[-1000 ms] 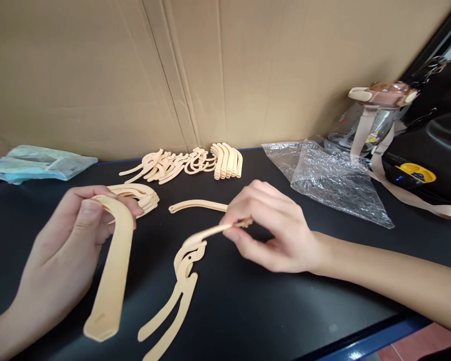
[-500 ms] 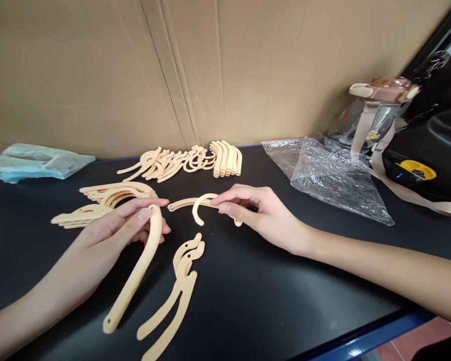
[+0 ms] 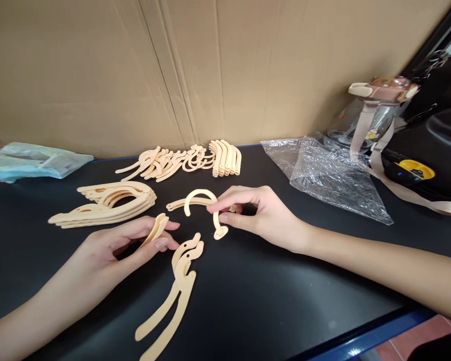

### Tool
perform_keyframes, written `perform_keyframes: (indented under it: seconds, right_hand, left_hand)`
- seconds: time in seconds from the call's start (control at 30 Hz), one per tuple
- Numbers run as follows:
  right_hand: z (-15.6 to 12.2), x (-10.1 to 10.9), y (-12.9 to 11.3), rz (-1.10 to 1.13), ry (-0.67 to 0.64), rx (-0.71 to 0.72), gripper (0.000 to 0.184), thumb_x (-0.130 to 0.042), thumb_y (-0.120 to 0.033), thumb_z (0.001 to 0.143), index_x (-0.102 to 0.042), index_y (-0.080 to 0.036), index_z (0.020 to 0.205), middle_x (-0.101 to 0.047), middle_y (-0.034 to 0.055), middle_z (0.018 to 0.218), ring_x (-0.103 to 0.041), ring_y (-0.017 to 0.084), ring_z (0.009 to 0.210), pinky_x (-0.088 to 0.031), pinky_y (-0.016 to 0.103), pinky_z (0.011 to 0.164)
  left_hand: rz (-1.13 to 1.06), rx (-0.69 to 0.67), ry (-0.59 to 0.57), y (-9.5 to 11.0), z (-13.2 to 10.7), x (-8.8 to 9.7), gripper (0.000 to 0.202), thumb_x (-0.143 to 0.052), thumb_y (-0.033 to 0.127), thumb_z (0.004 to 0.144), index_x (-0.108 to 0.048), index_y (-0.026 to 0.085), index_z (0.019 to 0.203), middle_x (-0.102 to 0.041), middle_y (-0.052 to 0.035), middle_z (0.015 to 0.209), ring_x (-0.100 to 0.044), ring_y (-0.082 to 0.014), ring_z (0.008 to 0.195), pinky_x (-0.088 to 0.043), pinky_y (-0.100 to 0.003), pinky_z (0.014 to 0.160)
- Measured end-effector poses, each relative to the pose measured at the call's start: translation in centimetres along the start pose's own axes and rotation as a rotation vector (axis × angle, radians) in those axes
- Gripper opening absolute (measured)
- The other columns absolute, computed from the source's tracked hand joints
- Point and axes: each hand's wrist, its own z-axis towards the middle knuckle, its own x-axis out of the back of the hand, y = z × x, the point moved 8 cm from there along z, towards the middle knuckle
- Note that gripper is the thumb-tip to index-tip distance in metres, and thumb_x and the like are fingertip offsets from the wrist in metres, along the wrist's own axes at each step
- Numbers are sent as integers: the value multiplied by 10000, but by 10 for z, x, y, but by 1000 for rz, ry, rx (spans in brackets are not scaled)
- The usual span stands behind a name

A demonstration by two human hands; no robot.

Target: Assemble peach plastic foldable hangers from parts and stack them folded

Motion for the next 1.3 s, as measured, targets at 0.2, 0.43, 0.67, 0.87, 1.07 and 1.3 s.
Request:
perform_keyframes:
  seconds: [0.2, 0.43, 0.67, 0.87, 1.07, 1.3]
  right_hand:
    - [0, -1, -4, 86, -21, 55, 49, -747, -219, 859, -796, -220, 853, -698, 19, 875, -655, 134, 830, -515, 293, 779]
    - [0, 2, 0, 92, 5, 0, 107, -724, -275, 890, -806, -224, 936, -685, 31, 903, -640, 141, 837, -500, 275, 715]
    - [4, -3, 4, 239, 18, -61, 98, -796, -291, 826, -805, -226, 899, -735, 6, 893, -671, 109, 798, -540, 243, 741]
    - [5, -15, 13, 447, -51, -164, 238, -814, -273, 800, -726, -188, 1004, -744, 15, 883, -710, 123, 702, -583, 222, 560]
    - [6, -17, 18, 529, -67, -188, 378, -804, -219, 809, -638, -210, 1148, -733, -12, 872, -726, 116, 738, -614, 214, 627]
    - [7, -18, 19, 641, -101, -184, 710, -734, -123, 853, -389, -321, 1442, -656, -65, 917, -717, 81, 779, -626, 221, 724]
  left_hand:
    - [223, -244, 68, 29, -10, 10, 192, -583, 367, 982, -740, 346, 1092, -659, 49, 868, -636, -95, 678, -488, -188, 590]
    - [439, -408, 168, 40, -18, 5, 171, -501, 277, 1043, -626, 277, 1160, -674, 40, 910, -659, -121, 794, -493, -222, 714]
    - [567, -501, 120, 40, -16, -12, 232, -354, 180, 1073, -529, 195, 1225, -613, -1, 897, -550, -166, 778, -406, -300, 710]
    - [602, -532, 80, 44, -12, -17, 212, -348, 213, 1076, -560, 221, 1089, -580, 15, 811, -482, -184, 745, -345, -330, 706]
    - [577, -549, 32, 45, -9, -19, 217, -358, 237, 1077, -574, 217, 1062, -561, 18, 800, -452, -189, 753, -321, -339, 724]
    - [539, -564, -42, 48, -12, -24, 231, -350, 128, 1051, -534, 187, 1177, -556, -6, 875, -433, -196, 786, -330, -340, 755]
